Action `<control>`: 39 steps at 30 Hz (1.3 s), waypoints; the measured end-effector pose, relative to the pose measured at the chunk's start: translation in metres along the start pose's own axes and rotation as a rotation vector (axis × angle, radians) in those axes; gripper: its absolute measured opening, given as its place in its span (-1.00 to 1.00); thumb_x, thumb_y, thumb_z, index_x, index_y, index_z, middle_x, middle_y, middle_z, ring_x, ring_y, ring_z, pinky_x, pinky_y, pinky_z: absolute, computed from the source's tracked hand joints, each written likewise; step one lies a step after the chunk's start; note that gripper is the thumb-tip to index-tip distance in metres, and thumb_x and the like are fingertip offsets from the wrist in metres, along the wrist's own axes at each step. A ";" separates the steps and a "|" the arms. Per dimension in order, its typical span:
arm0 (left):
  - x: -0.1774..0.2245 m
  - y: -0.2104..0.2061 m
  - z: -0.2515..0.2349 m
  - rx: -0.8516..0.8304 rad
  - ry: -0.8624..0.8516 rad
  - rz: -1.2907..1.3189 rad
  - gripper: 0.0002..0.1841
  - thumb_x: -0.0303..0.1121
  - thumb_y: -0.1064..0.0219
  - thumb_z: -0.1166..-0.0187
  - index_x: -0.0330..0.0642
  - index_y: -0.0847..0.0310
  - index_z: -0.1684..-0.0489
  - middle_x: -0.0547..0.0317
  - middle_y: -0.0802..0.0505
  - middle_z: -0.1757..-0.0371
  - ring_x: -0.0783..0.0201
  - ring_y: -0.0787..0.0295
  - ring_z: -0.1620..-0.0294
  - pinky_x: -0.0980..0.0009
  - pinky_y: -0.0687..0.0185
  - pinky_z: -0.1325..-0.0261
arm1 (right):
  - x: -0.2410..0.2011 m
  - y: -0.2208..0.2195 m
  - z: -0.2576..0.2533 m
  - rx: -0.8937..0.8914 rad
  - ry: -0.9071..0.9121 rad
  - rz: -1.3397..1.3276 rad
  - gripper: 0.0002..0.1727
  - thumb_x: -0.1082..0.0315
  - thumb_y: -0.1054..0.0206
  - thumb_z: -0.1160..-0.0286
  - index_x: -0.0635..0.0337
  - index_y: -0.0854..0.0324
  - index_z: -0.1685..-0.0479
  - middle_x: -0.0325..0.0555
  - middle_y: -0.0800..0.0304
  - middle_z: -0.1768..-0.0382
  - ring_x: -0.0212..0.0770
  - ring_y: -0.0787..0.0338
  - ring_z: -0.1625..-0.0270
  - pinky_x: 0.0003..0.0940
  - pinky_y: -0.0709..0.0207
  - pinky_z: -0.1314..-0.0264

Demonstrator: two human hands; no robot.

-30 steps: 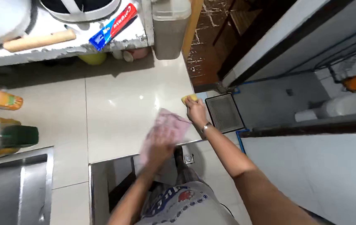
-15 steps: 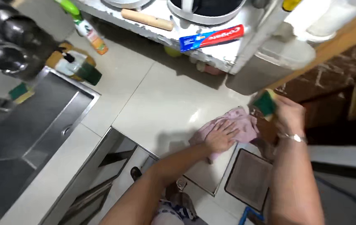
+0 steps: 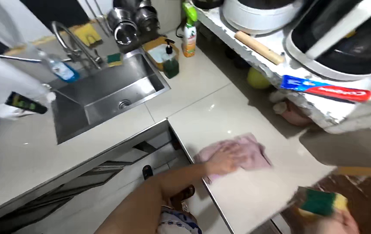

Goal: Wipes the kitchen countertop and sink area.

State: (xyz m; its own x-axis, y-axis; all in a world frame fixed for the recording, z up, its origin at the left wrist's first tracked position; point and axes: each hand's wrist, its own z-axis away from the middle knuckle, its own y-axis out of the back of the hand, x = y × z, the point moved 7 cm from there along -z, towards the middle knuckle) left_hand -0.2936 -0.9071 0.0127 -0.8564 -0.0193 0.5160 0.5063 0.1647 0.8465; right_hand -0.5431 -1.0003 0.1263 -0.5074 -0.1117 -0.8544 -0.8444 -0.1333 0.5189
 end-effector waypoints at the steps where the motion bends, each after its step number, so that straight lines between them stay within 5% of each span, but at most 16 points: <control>1: -0.043 0.032 0.015 0.024 0.132 -0.021 -0.44 -0.14 -0.13 -0.76 0.23 -0.35 -0.80 0.22 -0.35 -0.86 0.06 0.02 -0.93 -0.07 0.30 -0.93 | 0.031 -0.016 -0.019 0.037 0.122 -0.016 -0.47 0.37 -0.04 -0.80 0.79 -0.34 -0.47 0.64 -0.61 -0.30 0.08 -0.77 -0.34 -0.28 -0.64 -0.42; 3: -0.126 0.087 0.062 0.088 0.359 -0.049 -0.44 -0.08 -0.03 -0.82 0.29 -0.26 -0.84 0.28 -0.29 -0.89 0.10 0.07 -0.95 -0.09 0.27 -0.93 | 0.050 -0.069 -0.041 0.117 0.077 0.107 -0.48 0.21 -0.21 -0.77 0.52 -0.57 -0.44 0.43 -0.70 -0.35 0.09 -0.74 -0.42 -0.14 -0.51 -0.58; 7: -0.231 0.163 0.205 0.164 0.602 -0.271 -0.42 -0.03 0.01 -0.86 0.34 -0.12 -0.90 0.21 -0.16 -0.93 0.02 0.14 -0.96 -0.18 0.31 -0.91 | 0.019 -0.163 -0.057 0.034 0.105 0.550 -0.34 0.06 -0.26 -0.60 0.29 -0.51 -0.62 0.29 -0.42 -0.68 0.40 -0.41 -0.69 0.27 -0.20 -0.73; 14: -0.277 0.235 0.495 0.450 1.059 -0.382 -0.44 -0.01 0.15 -0.88 0.12 -0.30 -0.82 0.00 -0.27 -0.88 -0.16 -0.01 -0.91 -0.28 0.19 -0.85 | -0.110 -0.347 -0.013 -0.268 0.387 0.514 -0.47 0.14 -0.22 -0.67 0.27 -0.64 -0.49 0.25 -0.57 -0.59 0.44 -0.48 -0.63 0.34 -0.21 -0.67; 20: -0.280 0.282 0.720 0.676 1.642 -0.337 -0.36 0.08 0.26 -0.90 -0.02 -0.24 -0.84 -0.20 -0.19 -0.89 -0.36 0.11 -0.90 -0.37 0.24 -0.82 | -0.222 -0.522 0.170 -0.647 0.785 0.377 -0.57 0.13 -0.29 -0.60 0.18 -0.80 -0.28 0.19 -0.76 -0.39 0.51 -0.54 -0.50 0.52 -0.17 -0.56; 24: -0.300 0.302 0.768 0.676 1.720 -0.385 -0.35 0.07 0.23 -0.88 -0.08 -0.20 -0.85 -0.24 -0.25 -0.86 -0.35 0.08 -0.90 -0.37 0.27 -0.82 | -0.259 -0.591 0.353 -0.973 1.098 0.170 -0.60 0.10 -0.30 -0.53 0.11 -0.88 -0.13 0.05 -0.81 -0.36 0.37 -0.69 -0.39 0.38 -0.46 -0.41; 28: -0.351 0.335 0.790 0.698 1.779 -0.437 -0.33 0.06 0.25 -0.88 -0.15 -0.19 -0.85 -0.28 -0.19 -0.87 -0.31 0.14 -0.92 -0.30 0.33 -0.87 | -0.280 -0.643 0.468 -1.078 1.243 0.153 -0.61 -0.05 -0.35 -0.50 -0.08 -0.89 -0.08 0.13 -0.45 -0.70 0.46 -0.39 -0.68 0.50 -0.12 -0.66; 30: -0.371 0.352 0.792 0.758 1.893 -0.419 -0.32 0.07 0.25 -0.87 -0.17 -0.19 -0.84 -0.31 -0.16 -0.87 -0.33 0.13 -0.91 -0.31 0.32 -0.85 | -0.299 -0.671 0.481 -1.182 1.202 0.288 -0.59 -0.01 -0.36 -0.54 0.04 -0.83 -0.15 0.14 -0.46 -0.69 0.36 -0.41 -0.69 0.41 -0.17 -0.66; 34: -0.402 0.373 0.797 0.867 2.025 -0.453 -0.26 0.14 0.29 -0.84 -0.18 -0.18 -0.84 -0.31 -0.22 -0.85 -0.36 0.07 -0.89 -0.34 0.25 -0.82 | -0.339 -0.723 0.445 -1.388 0.795 0.305 -0.58 0.28 -0.36 -0.64 0.26 -0.52 -0.39 0.28 -0.81 -0.07 0.24 -0.84 -0.08 0.27 -0.66 -0.20; 37: -0.409 0.373 0.799 0.884 2.053 -0.412 -0.25 0.15 0.29 -0.84 -0.19 -0.13 -0.86 -0.29 -0.18 -0.87 -0.34 0.12 -0.91 -0.34 0.30 -0.83 | -0.367 -0.760 0.392 -1.307 0.852 0.247 -0.55 0.35 -0.21 -0.78 0.29 -0.41 -0.58 0.38 -0.81 -0.10 0.35 -0.85 -0.09 0.33 -0.66 -0.21; 39: -0.405 0.371 0.796 0.897 2.046 -0.377 -0.26 0.14 0.29 -0.85 -0.19 -0.10 -0.87 -0.28 -0.14 -0.89 -0.30 0.18 -0.92 -0.31 0.38 -0.86 | -0.382 -0.779 0.368 -1.255 0.908 0.322 -0.60 0.23 -0.10 -0.87 0.32 -0.53 -0.43 0.41 -0.82 0.01 0.42 -0.84 -0.03 0.41 -0.63 -0.11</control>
State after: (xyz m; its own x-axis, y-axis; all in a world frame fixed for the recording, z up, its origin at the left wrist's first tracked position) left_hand 0.1610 -0.0535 0.0134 0.6416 -0.7078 0.2955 -0.2641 0.1577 0.9515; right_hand 0.2449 -0.4914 0.0385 0.0266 -0.7617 -0.6473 0.1814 -0.6331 0.7525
